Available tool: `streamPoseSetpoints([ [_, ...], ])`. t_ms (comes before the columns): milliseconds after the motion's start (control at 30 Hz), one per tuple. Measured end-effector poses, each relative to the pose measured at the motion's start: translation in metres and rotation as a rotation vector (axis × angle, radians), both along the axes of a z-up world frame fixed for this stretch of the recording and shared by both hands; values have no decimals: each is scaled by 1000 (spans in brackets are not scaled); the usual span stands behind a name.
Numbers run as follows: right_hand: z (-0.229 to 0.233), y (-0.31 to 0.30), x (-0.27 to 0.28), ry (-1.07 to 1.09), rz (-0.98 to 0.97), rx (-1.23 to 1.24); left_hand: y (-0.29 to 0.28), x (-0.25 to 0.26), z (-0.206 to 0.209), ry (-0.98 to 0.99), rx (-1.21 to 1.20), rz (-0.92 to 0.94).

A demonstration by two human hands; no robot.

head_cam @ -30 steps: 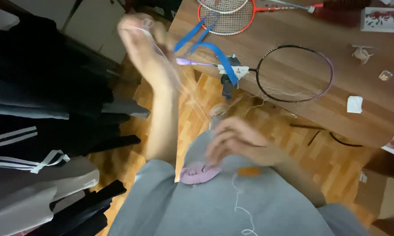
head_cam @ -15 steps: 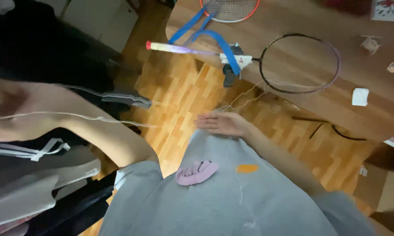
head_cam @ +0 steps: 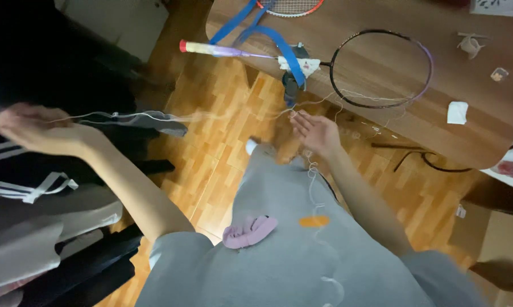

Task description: Untangling a long piece of white string near a badminton racket on a desk.

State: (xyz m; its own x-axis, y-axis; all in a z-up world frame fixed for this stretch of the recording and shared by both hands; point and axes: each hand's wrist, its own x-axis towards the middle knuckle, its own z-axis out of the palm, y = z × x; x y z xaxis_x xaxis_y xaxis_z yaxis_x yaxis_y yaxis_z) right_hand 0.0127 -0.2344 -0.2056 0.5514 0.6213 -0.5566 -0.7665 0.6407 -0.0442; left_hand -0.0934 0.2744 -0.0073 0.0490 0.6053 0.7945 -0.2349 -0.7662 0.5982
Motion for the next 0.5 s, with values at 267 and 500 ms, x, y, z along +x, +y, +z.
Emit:
streamPoseSetpoints([
  [267, -20, -10, -42, -340, 725, -476, 77, 33, -87, 210, -463, -64],
  [500, -44, -30, -113, 31, 200, -406, 122, 70, -107, 427, 13, -184],
])
